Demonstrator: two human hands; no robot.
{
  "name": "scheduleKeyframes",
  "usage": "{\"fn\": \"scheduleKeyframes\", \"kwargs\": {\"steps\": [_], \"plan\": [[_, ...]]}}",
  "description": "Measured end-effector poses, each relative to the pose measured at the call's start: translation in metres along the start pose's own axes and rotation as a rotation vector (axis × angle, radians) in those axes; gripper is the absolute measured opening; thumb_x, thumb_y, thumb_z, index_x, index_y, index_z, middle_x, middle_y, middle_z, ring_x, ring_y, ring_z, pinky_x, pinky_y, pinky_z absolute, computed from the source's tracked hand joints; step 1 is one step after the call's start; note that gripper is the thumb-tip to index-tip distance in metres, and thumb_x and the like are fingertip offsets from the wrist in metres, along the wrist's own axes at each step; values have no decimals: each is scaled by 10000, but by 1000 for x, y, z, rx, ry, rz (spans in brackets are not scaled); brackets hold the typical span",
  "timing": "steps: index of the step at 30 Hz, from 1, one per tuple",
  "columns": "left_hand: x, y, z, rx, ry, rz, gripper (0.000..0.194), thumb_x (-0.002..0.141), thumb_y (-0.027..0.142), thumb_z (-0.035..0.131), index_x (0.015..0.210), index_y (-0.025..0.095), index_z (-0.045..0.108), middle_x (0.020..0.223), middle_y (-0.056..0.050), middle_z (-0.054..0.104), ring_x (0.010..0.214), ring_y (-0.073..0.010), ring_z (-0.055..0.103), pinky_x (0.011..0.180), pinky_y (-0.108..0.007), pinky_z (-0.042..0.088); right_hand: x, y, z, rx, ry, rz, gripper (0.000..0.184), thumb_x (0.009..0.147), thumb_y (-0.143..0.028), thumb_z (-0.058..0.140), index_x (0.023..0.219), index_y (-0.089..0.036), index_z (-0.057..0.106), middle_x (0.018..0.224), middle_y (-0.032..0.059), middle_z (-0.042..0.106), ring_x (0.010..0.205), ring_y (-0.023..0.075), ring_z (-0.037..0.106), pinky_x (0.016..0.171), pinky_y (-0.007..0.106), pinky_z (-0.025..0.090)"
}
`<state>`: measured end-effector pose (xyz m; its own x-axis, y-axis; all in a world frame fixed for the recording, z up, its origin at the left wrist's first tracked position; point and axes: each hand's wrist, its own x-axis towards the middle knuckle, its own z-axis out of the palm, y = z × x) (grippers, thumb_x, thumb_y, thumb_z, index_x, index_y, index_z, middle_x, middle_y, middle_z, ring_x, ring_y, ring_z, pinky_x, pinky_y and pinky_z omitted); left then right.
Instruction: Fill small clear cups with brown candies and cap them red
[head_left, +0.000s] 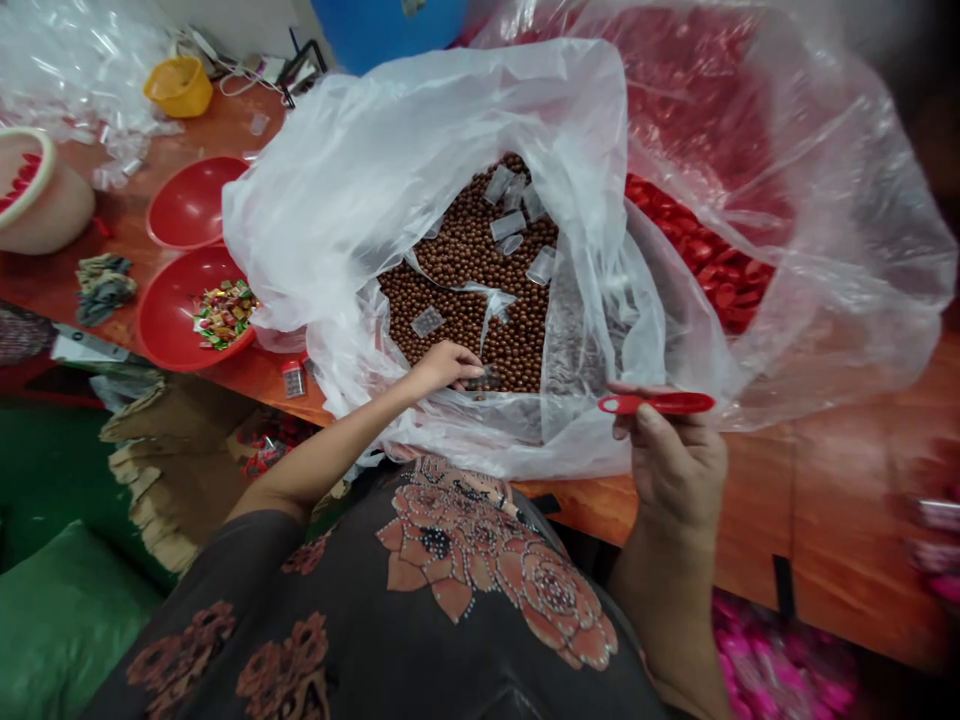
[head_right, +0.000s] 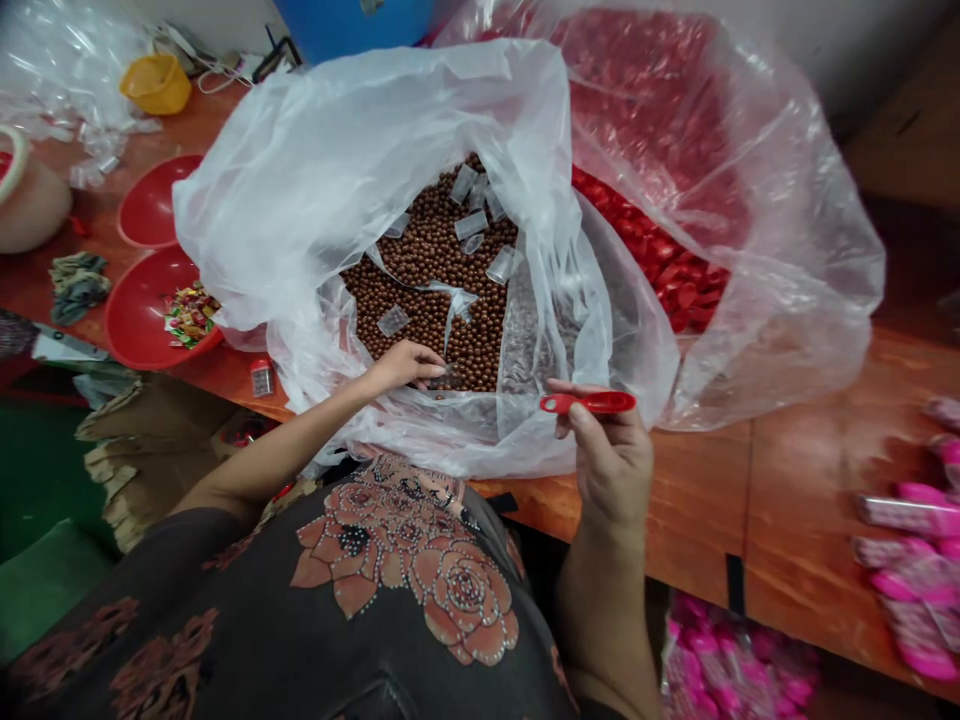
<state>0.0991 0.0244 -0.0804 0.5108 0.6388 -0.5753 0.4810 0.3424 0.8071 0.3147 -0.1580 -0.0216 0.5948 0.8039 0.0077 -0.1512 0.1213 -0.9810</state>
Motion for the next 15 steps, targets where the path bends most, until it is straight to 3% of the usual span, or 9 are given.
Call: {"fn": "scheduleKeyframes", "kwargs": {"steps": [3, 7, 10, 15], "plan": [[5, 3, 12, -39, -34, 0, 155, 745, 171, 777, 888, 125, 742, 693, -8, 681, 489, -77, 585, 548, -248, 549, -2, 3, 9, -16, -14, 53, 229, 767, -312, 728, 942, -189, 645, 962, 56, 710, 637, 110, 623, 562, 256, 498], [7, 5, 18, -152, -114, -18, 180, 739, 128, 771, 913, 116, 726, 634, 13, 647, 500, -78, 599, 552, -229, 552, -3, 10, 20, 24, -6, 102, 437, 718, -282, 783, 1089, -257, 554, 936, -10, 699, 774, 135, 691, 647, 277, 578], [2, 3, 17, -234, -151, -27, 254, 741, 116, 760, 990, 111, 709, 625, 20, 630, 517, -79, 609, 572, -224, 554, 0, 17, 25, 33, 21, 119, 369, 677, -257, 811, 959, -231, 574, 930, -17, 689, 805, 118, 685, 698, 267, 587], [-15, 1, 9, -343, -132, 55, 614, 744, 121, 740, 1328, 173, 555, 724, 16, 645, 618, -106, 640, 628, -260, 563, 4, 29, 32, 104, 7, 204, 336, 603, -240, 851, 767, -202, 560, 935, -21, 677, 878, 123, 680, 808, 292, 581]]}}
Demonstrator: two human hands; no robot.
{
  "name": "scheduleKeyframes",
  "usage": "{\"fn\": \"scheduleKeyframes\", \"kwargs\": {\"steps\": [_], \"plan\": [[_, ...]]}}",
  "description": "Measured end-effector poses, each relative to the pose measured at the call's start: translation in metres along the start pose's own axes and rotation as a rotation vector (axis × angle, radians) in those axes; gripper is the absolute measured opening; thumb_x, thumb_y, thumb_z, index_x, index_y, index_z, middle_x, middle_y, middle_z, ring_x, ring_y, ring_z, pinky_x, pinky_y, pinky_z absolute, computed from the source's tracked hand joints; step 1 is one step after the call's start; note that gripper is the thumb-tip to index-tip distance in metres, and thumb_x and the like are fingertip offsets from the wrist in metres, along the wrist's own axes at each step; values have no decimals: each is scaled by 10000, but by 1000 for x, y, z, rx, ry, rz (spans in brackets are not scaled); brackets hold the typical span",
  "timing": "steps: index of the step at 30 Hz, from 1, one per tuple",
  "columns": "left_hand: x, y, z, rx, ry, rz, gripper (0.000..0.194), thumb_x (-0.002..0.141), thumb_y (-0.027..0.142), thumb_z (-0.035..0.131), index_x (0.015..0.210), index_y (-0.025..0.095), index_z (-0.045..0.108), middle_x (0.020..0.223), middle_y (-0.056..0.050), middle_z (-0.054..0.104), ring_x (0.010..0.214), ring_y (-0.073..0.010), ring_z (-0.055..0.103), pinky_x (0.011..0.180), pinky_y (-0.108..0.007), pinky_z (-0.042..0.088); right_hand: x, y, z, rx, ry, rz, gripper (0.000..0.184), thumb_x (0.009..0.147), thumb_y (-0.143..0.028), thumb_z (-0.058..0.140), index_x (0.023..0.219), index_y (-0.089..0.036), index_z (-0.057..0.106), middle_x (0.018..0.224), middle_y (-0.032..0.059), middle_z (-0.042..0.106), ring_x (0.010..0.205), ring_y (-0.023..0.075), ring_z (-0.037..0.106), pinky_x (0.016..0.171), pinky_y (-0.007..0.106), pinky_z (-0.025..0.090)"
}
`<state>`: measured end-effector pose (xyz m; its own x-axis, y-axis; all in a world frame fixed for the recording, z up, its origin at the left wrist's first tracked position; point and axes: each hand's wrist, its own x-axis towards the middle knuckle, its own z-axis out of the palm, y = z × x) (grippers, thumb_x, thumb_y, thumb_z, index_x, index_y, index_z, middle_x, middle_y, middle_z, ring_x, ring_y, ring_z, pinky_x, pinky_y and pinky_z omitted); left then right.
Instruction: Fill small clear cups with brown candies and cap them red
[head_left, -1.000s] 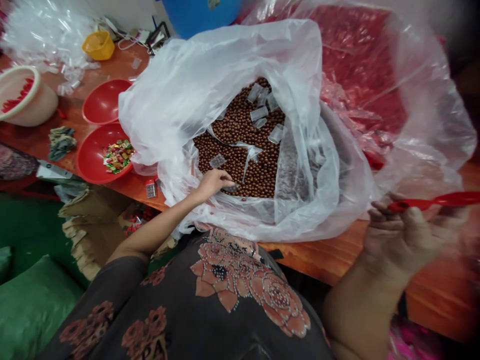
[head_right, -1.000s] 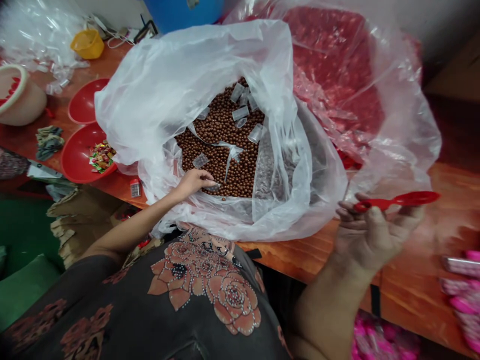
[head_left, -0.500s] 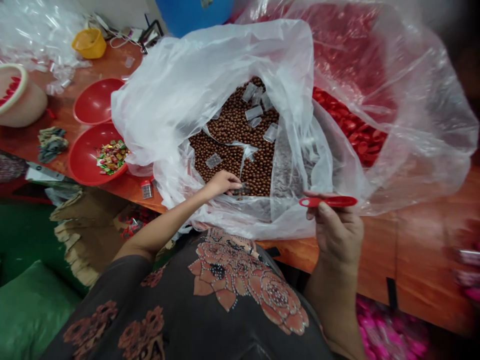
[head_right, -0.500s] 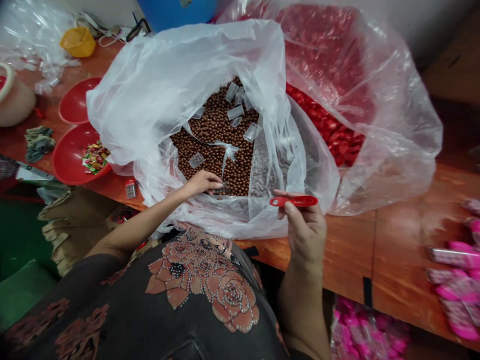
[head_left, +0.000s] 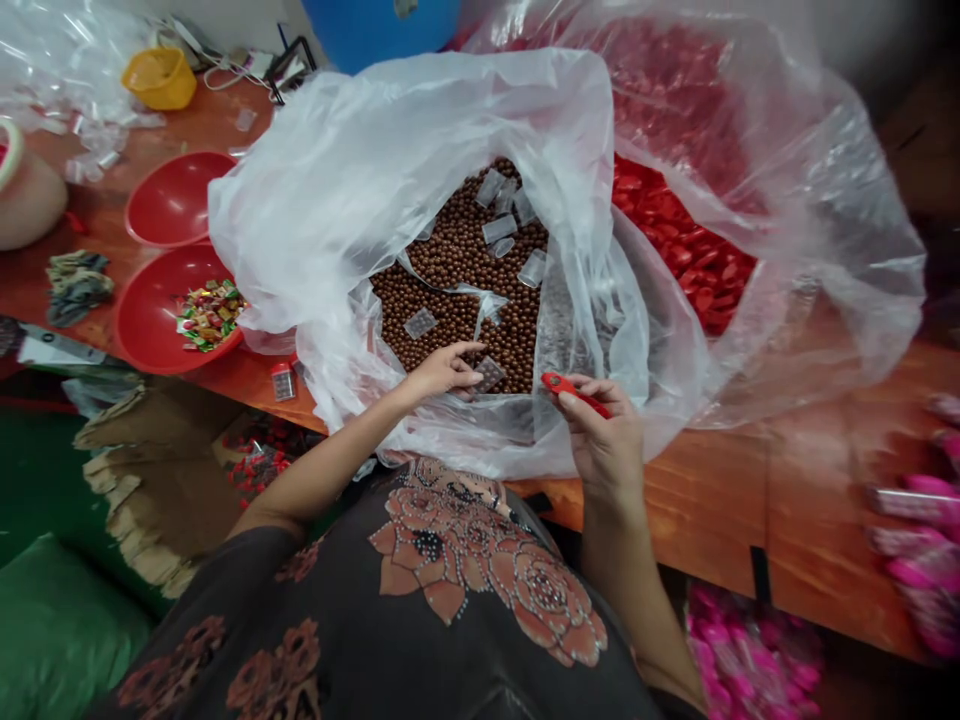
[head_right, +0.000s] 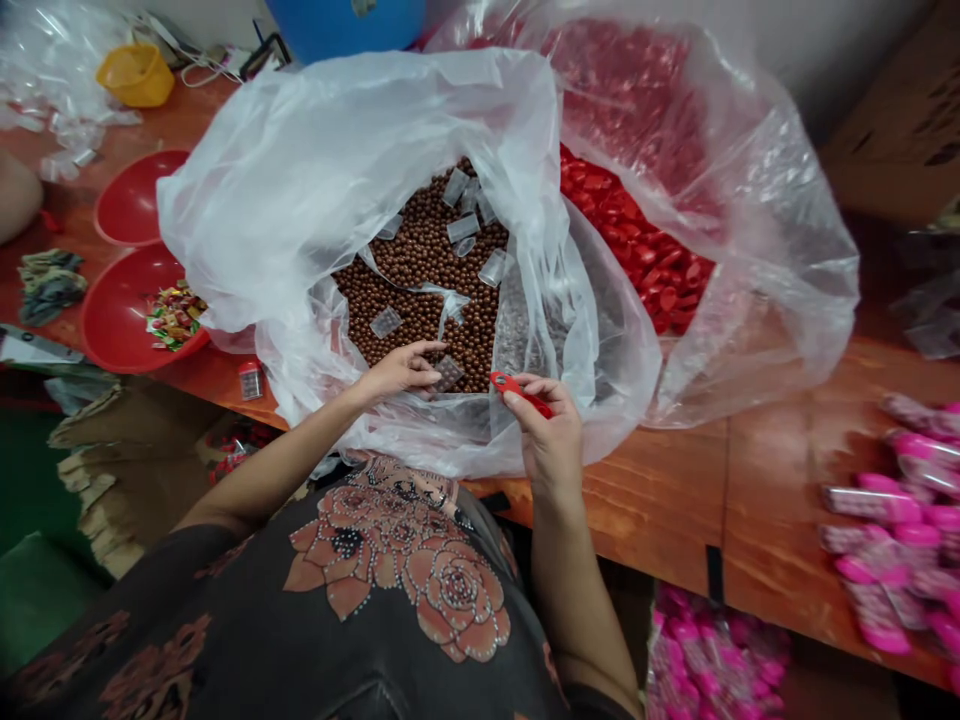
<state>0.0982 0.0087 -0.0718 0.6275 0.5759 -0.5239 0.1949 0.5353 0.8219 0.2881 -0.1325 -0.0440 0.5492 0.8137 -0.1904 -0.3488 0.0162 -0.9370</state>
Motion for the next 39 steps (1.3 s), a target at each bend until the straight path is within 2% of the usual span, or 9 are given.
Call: {"fn": "scheduleKeyframes", "kwargs": {"steps": [6, 10, 15, 18, 25, 29, 33, 35, 39], "plan": [[-24, 11, -7, 22, 87, 75, 332, 780, 177, 711, 1110, 141, 705, 1010, -78, 718, 825, -125, 639, 703, -241, 515, 1, 5, 17, -35, -74, 144, 396, 647, -291, 840, 1015, -246, 700, 1084, 6, 708, 995, 135, 673, 933, 306, 552], [-36, 16, -10, -54, 84, 31, 235, 789, 209, 707, 1013, 145, 733, 1024, -79, 729, 864, -135, 651, 745, -268, 530, 3, 8, 29, -47, -143, 167, 370, 748, -378, 770, 1090, -266, 686, 1091, 10, 705, 874, 131, 685, 822, 313, 586], [-42, 18, -6, -99, 15, 18, 273, 746, 198, 737, 1014, 146, 736, 1001, -79, 734, 832, -140, 661, 701, -285, 562, 13, 16, 47, -190, -215, -8, 392, 832, -410, 685, 1203, -297, 630, 1003, 4, 705, 700, 86, 593, 601, 233, 506], [-44, 17, -1, -124, -13, 38, 306, 728, 199, 750, 1024, 127, 732, 992, -83, 734, 811, -134, 663, 696, -279, 570, 20, 19, 54, -286, -303, -47, 372, 878, -447, 615, 1211, -281, 617, 990, 19, 706, 702, 100, 583, 574, 240, 469], [-50, 13, 6, -73, 25, 202, 363, 737, 242, 751, 1078, 124, 711, 1042, -87, 728, 834, -133, 674, 802, -311, 568, 15, 15, 50, -596, -339, -330, 284, 925, -413, 558, 1096, -234, 695, 1004, 42, 671, 893, 148, 617, 804, 326, 502], [-51, 9, 7, 73, 62, 310, 355, 775, 263, 711, 1107, 139, 709, 1077, -97, 721, 888, -161, 678, 857, -348, 554, 11, 10, 45, -747, -386, -454, 308, 967, -382, 494, 1175, -239, 670, 971, 43, 655, 910, 152, 614, 833, 329, 499], [-52, 7, 8, 276, 163, 451, 299, 767, 244, 702, 1048, 145, 736, 1054, -93, 710, 946, -179, 663, 896, -362, 536, 10, 4, 41, -1021, -495, -636, 393, 1003, -361, 402, 1331, -225, 570, 938, 63, 637, 850, 166, 591, 767, 320, 501], [-54, 7, 9, 302, 180, 458, 296, 771, 249, 699, 1046, 144, 737, 1036, -91, 702, 917, -172, 663, 868, -352, 545, 8, 4, 40, -1200, -526, -773, 459, 998, -397, 398, 1386, -179, 509, 959, 96, 633, 868, 199, 577, 773, 342, 497], [-59, 5, 16, 234, 189, 426, 326, 784, 260, 691, 1083, 133, 717, 1048, -91, 681, 876, -157, 658, 816, -331, 558, 3, 10, 45, -1395, -465, -975, 739, 902, -590, 501, 1402, -53, 411, 1076, 182, 605, 958, 271, 546, 821, 393, 480]]}}
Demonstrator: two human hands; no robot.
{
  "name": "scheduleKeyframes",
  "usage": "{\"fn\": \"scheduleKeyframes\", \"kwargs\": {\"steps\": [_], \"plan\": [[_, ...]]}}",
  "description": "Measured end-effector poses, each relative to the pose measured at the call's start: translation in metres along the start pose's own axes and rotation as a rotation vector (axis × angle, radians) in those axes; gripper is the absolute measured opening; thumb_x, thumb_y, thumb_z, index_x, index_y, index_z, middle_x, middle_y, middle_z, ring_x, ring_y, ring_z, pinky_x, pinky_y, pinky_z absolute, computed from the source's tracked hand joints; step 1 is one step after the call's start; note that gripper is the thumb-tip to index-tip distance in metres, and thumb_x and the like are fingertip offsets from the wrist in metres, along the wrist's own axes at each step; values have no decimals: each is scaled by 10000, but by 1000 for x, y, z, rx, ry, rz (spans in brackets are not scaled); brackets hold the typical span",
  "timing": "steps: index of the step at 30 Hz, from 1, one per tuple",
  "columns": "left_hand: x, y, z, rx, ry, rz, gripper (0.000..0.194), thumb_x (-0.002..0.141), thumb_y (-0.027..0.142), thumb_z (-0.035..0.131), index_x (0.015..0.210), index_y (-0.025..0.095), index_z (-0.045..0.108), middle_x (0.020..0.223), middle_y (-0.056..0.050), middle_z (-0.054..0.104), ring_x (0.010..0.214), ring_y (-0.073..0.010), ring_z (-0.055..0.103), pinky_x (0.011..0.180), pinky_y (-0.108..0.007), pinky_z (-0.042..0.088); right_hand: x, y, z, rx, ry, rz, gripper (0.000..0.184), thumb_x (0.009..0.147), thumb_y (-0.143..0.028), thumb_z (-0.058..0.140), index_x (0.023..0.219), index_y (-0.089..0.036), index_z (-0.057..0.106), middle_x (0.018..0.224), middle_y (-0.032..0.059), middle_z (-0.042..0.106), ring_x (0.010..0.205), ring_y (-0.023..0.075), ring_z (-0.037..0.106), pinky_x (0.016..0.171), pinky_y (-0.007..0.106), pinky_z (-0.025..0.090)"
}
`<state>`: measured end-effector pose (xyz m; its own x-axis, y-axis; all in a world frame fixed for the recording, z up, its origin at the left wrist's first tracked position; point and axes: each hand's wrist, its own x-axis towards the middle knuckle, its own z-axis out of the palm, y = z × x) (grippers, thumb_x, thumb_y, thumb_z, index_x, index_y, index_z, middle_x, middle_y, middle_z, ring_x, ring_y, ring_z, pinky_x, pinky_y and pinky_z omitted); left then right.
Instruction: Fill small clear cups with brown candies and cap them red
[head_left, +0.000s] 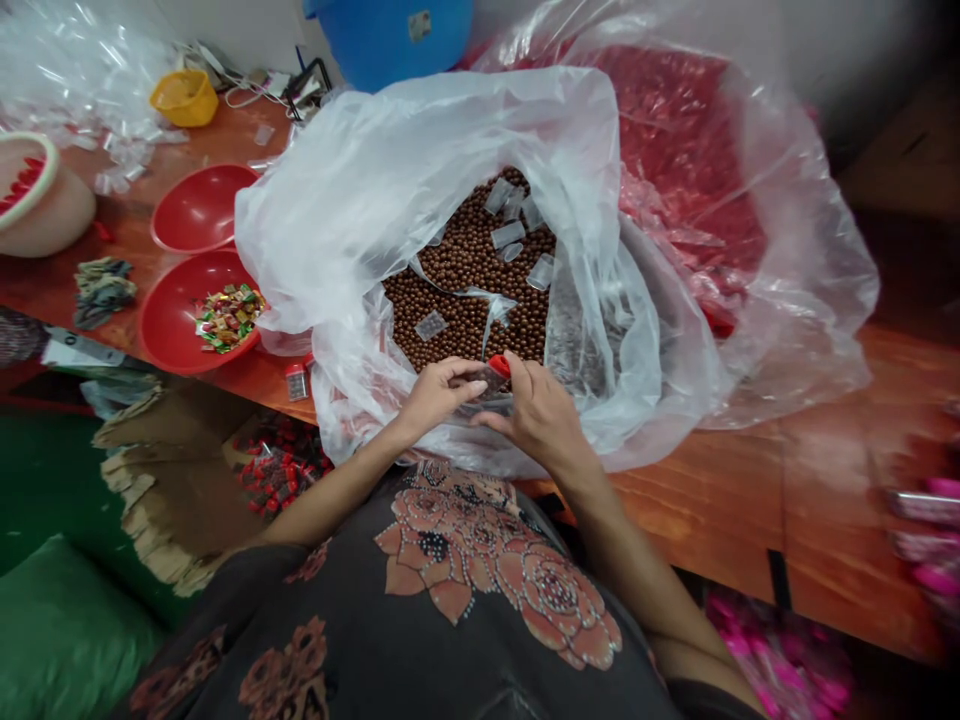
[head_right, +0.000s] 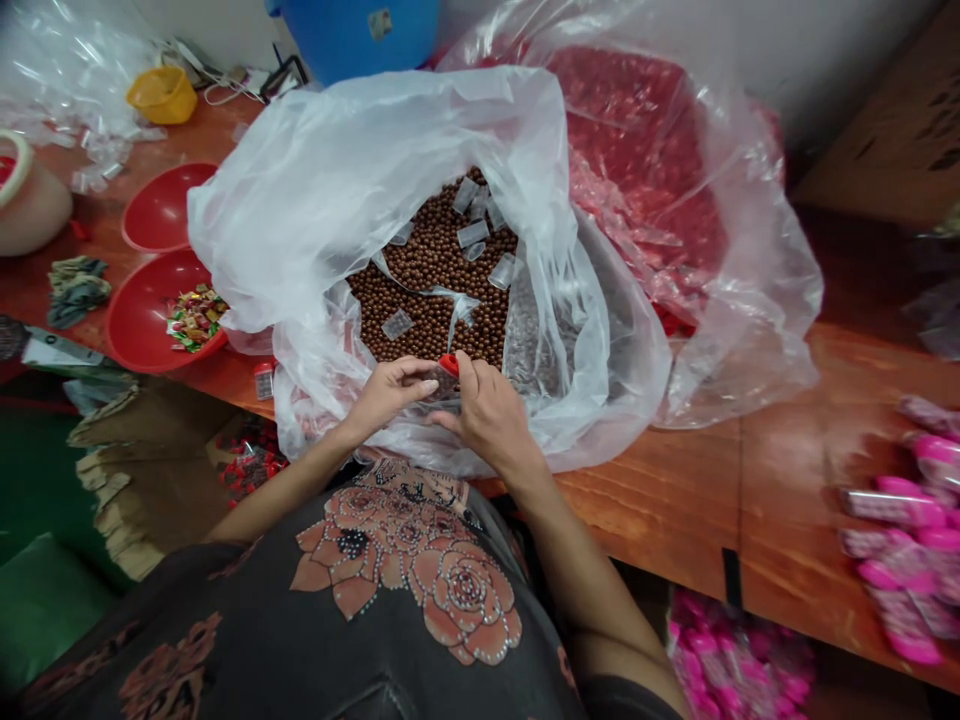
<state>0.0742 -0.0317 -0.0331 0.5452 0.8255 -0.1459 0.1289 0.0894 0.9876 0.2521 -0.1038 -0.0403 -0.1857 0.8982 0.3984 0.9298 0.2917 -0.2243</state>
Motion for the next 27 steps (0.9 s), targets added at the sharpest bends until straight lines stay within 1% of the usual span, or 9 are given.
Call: {"fn": "scheduleKeyframes", "kwargs": {"steps": [2, 4, 7, 11, 14, 16, 18, 22, 27], "plan": [[-3, 2, 3, 26, 19, 11, 321, 784, 244, 693, 1084, 132, 714, 1034, -84, 673, 889, -153, 648, 827, -322, 548, 1, -3, 5, -49, 48, 1, 748, 880, -636, 504, 1341, -51, 437, 1049, 175, 603, 925, 262, 541, 780, 376, 468], [-6, 3, 5, 73, 35, 28, 303, 787, 229, 689, 1076, 144, 715, 1000, -66, 663, 865, -141, 635, 806, -307, 541, 2, -2, 10, -82, 78, -9, 673, 886, -639, 490, 1253, -74, 487, 967, 139, 610, 859, 237, 534, 729, 349, 443], [-10, 4, 6, 146, 60, 57, 271, 795, 210, 679, 1059, 164, 719, 932, -40, 644, 807, -125, 610, 764, -291, 531, 3, 2, 14, -117, 93, -52, 589, 892, -638, 475, 1122, -101, 546, 848, 95, 601, 775, 211, 513, 670, 329, 388], [-15, 4, 8, 212, 78, 84, 259, 807, 192, 664, 1060, 178, 720, 904, -33, 634, 811, -128, 596, 778, -298, 521, 2, 7, 15, -119, 124, -73, 575, 873, -666, 477, 1018, -123, 602, 746, 72, 579, 704, 189, 485, 620, 323, 314], [-16, 5, 9, 211, 79, 87, 260, 815, 203, 657, 1068, 185, 716, 927, -40, 634, 823, -133, 593, 785, -301, 519, -2, 9, 15, -71, 108, -49, 621, 854, -675, 499, 1138, -133, 608, 800, 84, 611, 734, 190, 506, 637, 323, 326], [-16, 6, 10, 188, 65, 77, 259, 817, 224, 658, 1067, 185, 714, 937, -45, 636, 836, -138, 596, 789, -303, 519, -4, 10, 15, -44, 78, -25, 681, 851, -665, 511, 1283, -142, 557, 833, 85, 624, 755, 197, 517, 656, 329, 347], [-15, 6, 9, 156, 36, 64, 264, 817, 243, 659, 1068, 182, 712, 943, -48, 641, 853, -144, 600, 799, -307, 518, -7, 11, 15, -12, 46, -4, 724, 850, -652, 522, 1363, -141, 509, 828, 82, 620, 761, 202, 522, 671, 336, 364], [-15, 3, 8, 141, -3, 74, 276, 833, 259, 646, 1089, 175, 707, 982, -57, 650, 890, -153, 603, 838, -323, 507, -9, 14, 16, 63, 36, 2, 719, 828, -649, 557, 1343, -148, 534, 836, 86, 622, 785, 209, 537, 692, 341, 389], [-20, 1, 9, 245, 22, 150, 269, 853, 272, 640, 1098, 184, 710, 948, -53, 631, 904, -164, 584, 848, -326, 489, -9, 11, 17, 56, 134, -78, 658, 819, -589, 601, 1294, -136, 550, 880, 95, 646, 800, 210, 555, 703, 338, 411]]}}
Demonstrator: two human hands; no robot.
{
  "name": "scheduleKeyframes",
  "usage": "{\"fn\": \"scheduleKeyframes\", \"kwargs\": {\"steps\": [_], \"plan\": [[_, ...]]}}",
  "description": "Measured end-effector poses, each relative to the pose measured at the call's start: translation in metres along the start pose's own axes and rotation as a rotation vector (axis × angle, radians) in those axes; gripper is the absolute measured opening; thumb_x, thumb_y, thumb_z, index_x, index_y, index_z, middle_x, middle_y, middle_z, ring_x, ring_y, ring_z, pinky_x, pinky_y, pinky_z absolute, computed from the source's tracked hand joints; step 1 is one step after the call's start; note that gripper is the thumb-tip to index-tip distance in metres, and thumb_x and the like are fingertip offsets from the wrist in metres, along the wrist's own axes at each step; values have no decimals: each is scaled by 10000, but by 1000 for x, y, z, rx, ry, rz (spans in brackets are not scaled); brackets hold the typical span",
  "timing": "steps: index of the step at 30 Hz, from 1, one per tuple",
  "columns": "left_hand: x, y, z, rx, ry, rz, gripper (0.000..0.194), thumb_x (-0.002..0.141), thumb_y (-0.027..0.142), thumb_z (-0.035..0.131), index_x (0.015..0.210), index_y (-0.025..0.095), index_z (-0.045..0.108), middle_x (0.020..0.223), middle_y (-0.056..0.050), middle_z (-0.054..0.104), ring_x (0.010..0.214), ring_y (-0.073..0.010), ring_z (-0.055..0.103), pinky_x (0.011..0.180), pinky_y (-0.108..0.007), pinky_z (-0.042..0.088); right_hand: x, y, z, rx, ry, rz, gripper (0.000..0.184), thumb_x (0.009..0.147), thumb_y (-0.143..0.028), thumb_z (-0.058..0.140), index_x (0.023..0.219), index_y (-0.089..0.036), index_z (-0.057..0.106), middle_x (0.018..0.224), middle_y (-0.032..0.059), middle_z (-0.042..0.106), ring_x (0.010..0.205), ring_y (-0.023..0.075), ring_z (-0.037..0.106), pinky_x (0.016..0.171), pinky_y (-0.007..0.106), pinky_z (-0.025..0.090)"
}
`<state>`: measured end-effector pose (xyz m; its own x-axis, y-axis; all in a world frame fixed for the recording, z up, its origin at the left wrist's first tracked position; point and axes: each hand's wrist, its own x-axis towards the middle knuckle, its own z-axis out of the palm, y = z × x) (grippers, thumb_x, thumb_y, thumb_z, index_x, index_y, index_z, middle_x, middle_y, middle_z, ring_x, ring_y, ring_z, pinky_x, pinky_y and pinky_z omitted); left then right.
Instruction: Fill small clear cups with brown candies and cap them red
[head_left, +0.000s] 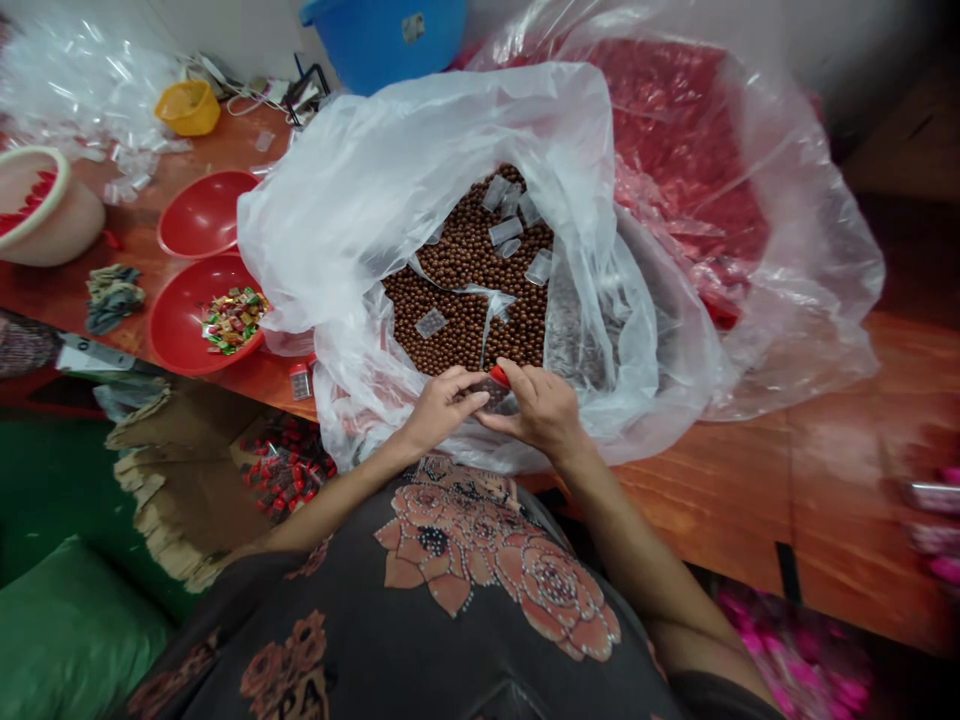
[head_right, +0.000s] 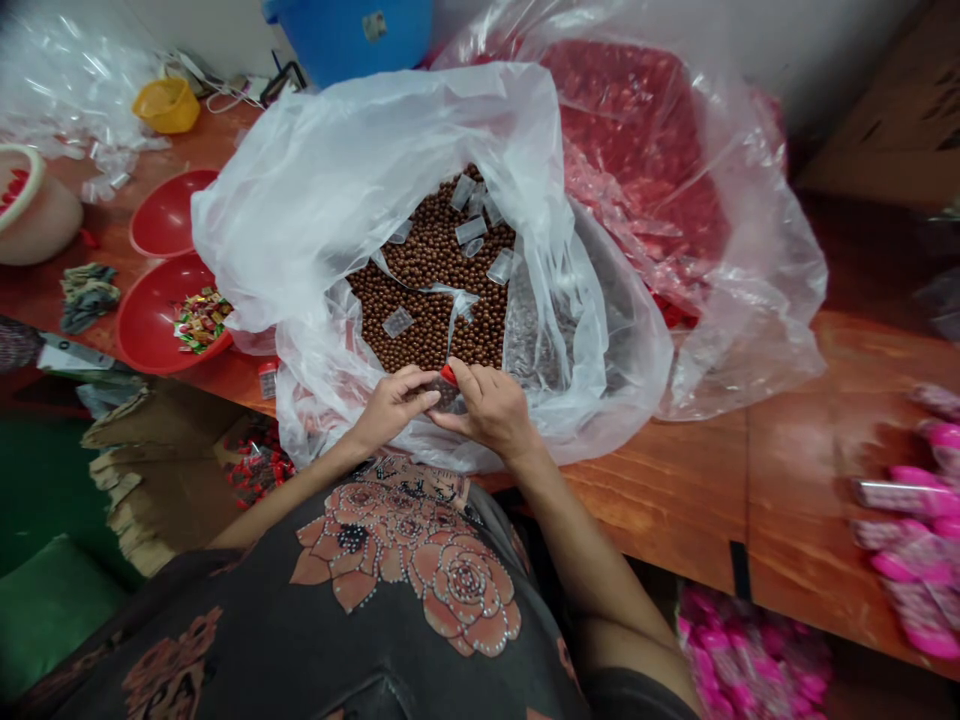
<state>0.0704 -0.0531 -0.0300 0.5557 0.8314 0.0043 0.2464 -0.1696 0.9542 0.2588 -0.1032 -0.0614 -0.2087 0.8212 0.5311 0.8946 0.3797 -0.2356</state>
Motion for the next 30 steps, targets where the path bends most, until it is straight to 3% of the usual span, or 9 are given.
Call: {"fn": "scheduleKeyframes", "kwargs": {"steps": [5, 17, 22, 24, 26, 30], "plan": [[-4, 2, 1, 64, 45, 46, 255, 878, 259, 617, 1106, 181, 700, 930, -47, 608, 894, -162, 571, 840, -324, 483, -3, -8, 5, -30, 10, 46, 622, 836, -534, 585, 1302, -128, 511, 957, 113, 642, 854, 226, 567, 734, 353, 447], [-4, 0, 4, -60, 20, -77, 246, 835, 248, 638, 1062, 186, 708, 980, -54, 635, 918, -168, 586, 882, -346, 487, -14, -10, 9, 75, -15, 152, 633, 836, -528, 588, 1358, -181, 497, 938, 112, 615, 851, 238, 570, 744, 373, 481], [-8, 7, 3, -54, 8, -69, 271, 862, 357, 616, 1071, 220, 721, 987, -52, 659, 975, -201, 605, 940, -366, 472, -9, -16, 3, 67, 46, 96, 559, 836, -502, 575, 1304, -198, 537, 869, 98, 654, 786, 234, 630, 672, 357, 521], [-6, 2, 6, -153, 14, -126, 305, 834, 421, 648, 1059, 229, 723, 1059, -52, 684, 1047, -220, 614, 998, -362, 454, -4, -19, 6, 70, 90, 72, 551, 815, -489, 553, 1307, -240, 530, 862, 84, 664, 755, 245, 645, 634, 380, 548], [1, -7, 13, -304, 2, -200, 388, 843, 541, 603, 1019, 215, 719, 1055, -54, 703, 1052, -233, 627, 998, -367, 466, 1, -19, 15, 39, 161, 21, 620, 748, -584, 522, 1293, -290, 525, 799, 57, 652, 671, 265, 637, 536, 412, 543], [10, -18, 27, -465, 166, -264, 550, 725, 703, 641, 928, 195, 693, 1022, -56, 708, 1053, -234, 630, 989, -342, 478, 4, -20, 25, 133, 144, 15, 722, 666, -561, 608, 1345, -366, 457, 807, 20, 660, 648, 275, 655, 498, 421, 554]]}}
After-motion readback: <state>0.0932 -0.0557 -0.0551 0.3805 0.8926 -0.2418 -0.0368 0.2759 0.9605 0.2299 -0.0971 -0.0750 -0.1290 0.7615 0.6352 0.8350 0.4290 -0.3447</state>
